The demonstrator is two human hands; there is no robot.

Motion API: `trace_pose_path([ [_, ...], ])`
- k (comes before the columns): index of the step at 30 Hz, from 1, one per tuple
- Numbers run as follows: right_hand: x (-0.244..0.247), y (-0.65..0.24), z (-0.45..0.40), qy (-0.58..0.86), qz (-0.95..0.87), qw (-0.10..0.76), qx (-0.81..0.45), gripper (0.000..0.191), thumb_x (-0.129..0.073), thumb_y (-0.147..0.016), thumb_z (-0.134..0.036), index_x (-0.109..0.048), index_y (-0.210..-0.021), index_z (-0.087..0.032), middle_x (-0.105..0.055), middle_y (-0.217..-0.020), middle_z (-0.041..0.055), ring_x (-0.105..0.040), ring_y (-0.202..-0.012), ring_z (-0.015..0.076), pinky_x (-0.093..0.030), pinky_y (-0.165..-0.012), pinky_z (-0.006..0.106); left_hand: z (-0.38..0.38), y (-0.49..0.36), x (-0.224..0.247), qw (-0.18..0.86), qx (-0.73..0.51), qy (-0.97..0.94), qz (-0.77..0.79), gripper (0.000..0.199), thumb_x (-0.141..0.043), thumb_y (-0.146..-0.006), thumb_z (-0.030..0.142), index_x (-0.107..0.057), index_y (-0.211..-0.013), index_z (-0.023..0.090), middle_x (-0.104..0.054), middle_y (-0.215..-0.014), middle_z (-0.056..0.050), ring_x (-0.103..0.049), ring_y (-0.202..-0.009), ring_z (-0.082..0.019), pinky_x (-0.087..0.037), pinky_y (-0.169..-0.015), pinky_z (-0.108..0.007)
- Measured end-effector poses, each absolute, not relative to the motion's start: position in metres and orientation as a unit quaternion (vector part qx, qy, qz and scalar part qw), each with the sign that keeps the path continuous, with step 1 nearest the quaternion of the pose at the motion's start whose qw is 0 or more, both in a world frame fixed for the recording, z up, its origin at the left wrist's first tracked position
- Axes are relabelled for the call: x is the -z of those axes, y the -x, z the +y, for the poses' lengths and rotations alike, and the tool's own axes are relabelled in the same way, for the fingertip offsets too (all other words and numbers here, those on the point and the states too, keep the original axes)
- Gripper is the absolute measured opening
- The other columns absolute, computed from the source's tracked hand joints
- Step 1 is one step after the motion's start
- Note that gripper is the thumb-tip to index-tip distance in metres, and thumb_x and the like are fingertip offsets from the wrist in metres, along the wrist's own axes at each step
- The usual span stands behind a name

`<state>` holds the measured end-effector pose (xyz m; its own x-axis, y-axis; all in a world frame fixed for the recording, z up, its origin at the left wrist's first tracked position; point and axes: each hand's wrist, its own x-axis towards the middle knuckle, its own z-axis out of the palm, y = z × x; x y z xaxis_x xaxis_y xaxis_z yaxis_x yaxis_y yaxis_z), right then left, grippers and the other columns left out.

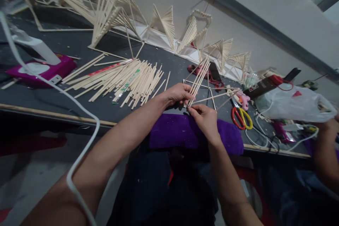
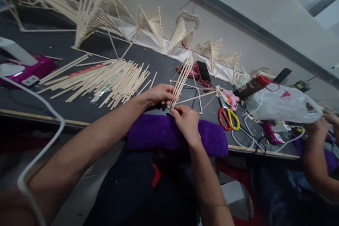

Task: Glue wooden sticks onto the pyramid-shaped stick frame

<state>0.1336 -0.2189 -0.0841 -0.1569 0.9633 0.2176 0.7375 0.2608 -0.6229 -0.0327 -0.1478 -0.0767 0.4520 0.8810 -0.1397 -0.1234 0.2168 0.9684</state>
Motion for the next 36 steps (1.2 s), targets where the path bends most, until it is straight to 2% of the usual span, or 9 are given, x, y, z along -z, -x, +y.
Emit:
trace_pose_path([
  [4, 0.083, -0.131, -0.212, 0.595, -0.708, 0.304, -0.228, 0.024, -0.064, -0.081, -0.044, -0.077, -0.080, -0.024, -0.073, -0.076, 0.0025, -0.065, -0.071, 0.0220, -0.043, -0.065, 0.030, -0.148, 0.032, 0.078, 0.668, -0.367, -0.524, 0.381, 0.012, -0.069, -0.072, 0.007, -0.061, -0.079, 0.013, -0.058, -0.054, 0.003, -0.050, -0.038, -0.006, -0.027, -0.034, -0.015],
  [11, 0.091, -0.132, -0.201, 0.598, -0.694, 0.313, -0.250, 0.031, -0.064, -0.079, -0.047, -0.077, -0.081, -0.019, -0.073, -0.074, 0.0024, -0.063, -0.067, 0.0182, -0.040, -0.061, 0.025, -0.151, 0.031, 0.075, 0.659, -0.373, -0.526, 0.387, 0.010, -0.067, -0.073, 0.006, -0.060, -0.077, 0.013, -0.054, -0.047, 0.003, -0.048, -0.038, -0.007, -0.028, -0.035, -0.016],
  [17, 0.095, -0.133, -0.196, 0.595, -0.691, 0.326, -0.250, 0.037, -0.061, -0.080, -0.048, -0.074, -0.073, -0.015, -0.068, -0.066, 0.0025, -0.056, -0.060, 0.0141, -0.035, -0.055, 0.023, -0.149, 0.031, 0.077, 0.652, -0.386, -0.519, 0.396, 0.011, -0.069, -0.072, 0.007, -0.063, -0.078, 0.013, -0.058, -0.052, 0.002, -0.052, -0.041, -0.007, -0.029, -0.037, -0.017],
  [24, 0.094, -0.134, -0.191, 0.579, -0.689, 0.344, -0.266, 0.031, -0.063, -0.078, -0.043, -0.073, -0.071, -0.015, -0.063, -0.061, 0.0000, -0.050, -0.057, 0.0119, -0.035, -0.057, 0.022, -0.150, 0.033, 0.073, 0.662, -0.387, -0.502, 0.399, 0.023, -0.068, -0.067, 0.008, -0.066, -0.090, 0.012, -0.063, -0.061, 0.000, -0.054, -0.042, -0.007, -0.030, -0.035, -0.017],
  [31, 0.090, -0.134, -0.202, 0.571, -0.675, 0.379, -0.274, 0.026, -0.061, -0.078, -0.037, -0.072, -0.072, -0.014, -0.065, -0.063, 0.0006, -0.053, -0.059, 0.0129, -0.038, -0.059, 0.023, -0.149, 0.039, 0.074, 0.683, -0.364, -0.516, 0.367, 0.030, -0.067, -0.058, 0.004, -0.065, -0.086, 0.013, -0.066, -0.072, -0.002, -0.058, -0.046, -0.008, -0.031, -0.034, -0.015],
  [36, 0.089, -0.136, -0.209, 0.569, -0.675, 0.393, -0.256, 0.024, -0.060, -0.080, -0.035, -0.072, -0.073, -0.016, -0.067, -0.067, 0.0007, -0.057, -0.062, 0.0137, -0.039, -0.061, 0.023, -0.150, 0.044, 0.069, 0.663, -0.372, -0.520, 0.389, 0.029, -0.065, -0.062, 0.005, -0.068, -0.090, 0.013, -0.066, -0.072, -0.002, -0.058, -0.045, -0.007, -0.031, -0.033, -0.014],
])
